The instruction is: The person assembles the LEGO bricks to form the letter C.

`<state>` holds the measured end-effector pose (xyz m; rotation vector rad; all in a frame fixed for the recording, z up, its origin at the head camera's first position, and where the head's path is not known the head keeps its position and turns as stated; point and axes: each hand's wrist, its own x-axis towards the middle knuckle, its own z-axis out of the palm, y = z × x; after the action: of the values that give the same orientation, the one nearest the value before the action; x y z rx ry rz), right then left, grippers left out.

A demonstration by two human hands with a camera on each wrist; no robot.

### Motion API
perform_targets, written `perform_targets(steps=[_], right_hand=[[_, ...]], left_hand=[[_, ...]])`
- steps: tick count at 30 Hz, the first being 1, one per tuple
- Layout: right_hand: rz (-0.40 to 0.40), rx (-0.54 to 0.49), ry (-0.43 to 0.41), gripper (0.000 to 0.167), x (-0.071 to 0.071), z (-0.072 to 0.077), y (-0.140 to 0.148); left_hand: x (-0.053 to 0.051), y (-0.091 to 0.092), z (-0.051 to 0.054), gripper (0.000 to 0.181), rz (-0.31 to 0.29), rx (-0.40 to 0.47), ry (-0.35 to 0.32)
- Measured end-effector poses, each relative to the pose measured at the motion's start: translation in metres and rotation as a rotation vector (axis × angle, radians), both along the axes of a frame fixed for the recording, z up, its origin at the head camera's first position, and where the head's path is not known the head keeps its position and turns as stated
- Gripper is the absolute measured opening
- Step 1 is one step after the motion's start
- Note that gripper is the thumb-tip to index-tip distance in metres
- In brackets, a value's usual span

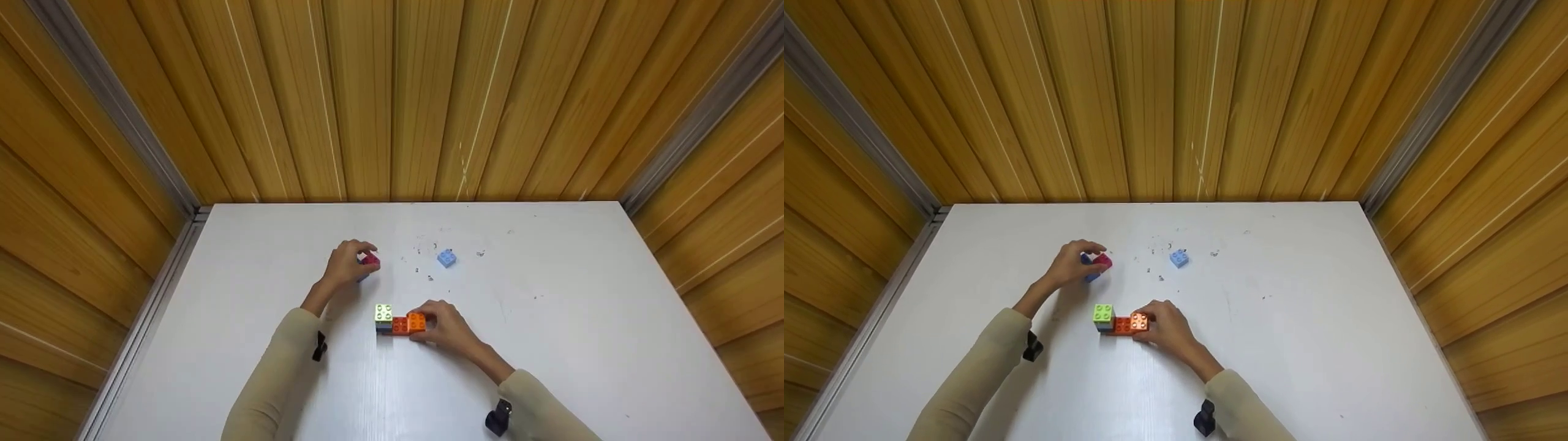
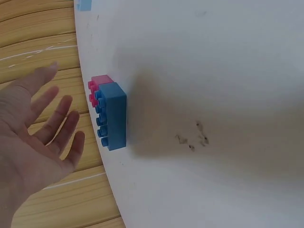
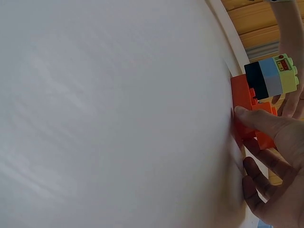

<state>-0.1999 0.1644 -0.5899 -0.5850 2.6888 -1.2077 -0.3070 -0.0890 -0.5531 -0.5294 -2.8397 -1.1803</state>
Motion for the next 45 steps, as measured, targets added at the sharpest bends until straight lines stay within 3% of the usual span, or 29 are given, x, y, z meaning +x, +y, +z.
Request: perform_targets(steps=[4,7,12,17,23,32,36,42,45], right_hand=[[0.026,-0.007,0.007,0.039,0.0,-0.004,-0.008],[0.04,-0.007,0.006,0.039,-0.001,-0.005,-0.011],[0.032,-0.009,0.001,0.039,-0.005,-0.004,-0.009],[0.021,-0.02,-0.019,0.04,-0.008,-0.006,-0.003],[0.024,-0.021,-0.005,0.039,-0.013,-0.004,-0.006],[0.019,-0.006,-0.014,0.038,-0.017,0.001,-0.01],[0.013,-0.013,-0.025,0.038,-0.017,0.001,-0.01],[0.014,-0.018,-0.045,0.037,-0.019,0.002,-0.01],[0.021,-0.013,-0.046,0.037,-0.02,0.001,-0.011]], left_hand=[[0.003,-0.004,-0.013,0.039,0.107,-0.159,0.066],[0.007,-0.008,-0.023,0.039,0.138,-0.209,0.099],[0.005,-0.006,-0.029,0.031,0.094,-0.228,0.14],[0.004,0.002,-0.032,0.027,0.051,-0.222,0.133],[0.004,0.004,-0.033,0.025,0.043,-0.219,0.119],[0.008,0.007,-0.025,0.016,-0.011,-0.184,0.084],[0.011,0.007,-0.018,0.02,-0.049,-0.11,0.073],[0.017,-0.001,0.003,0.038,-0.15,0.09,0.013],[0.024,-0.006,0.016,0.043,-0.186,0.135,-0.024]])
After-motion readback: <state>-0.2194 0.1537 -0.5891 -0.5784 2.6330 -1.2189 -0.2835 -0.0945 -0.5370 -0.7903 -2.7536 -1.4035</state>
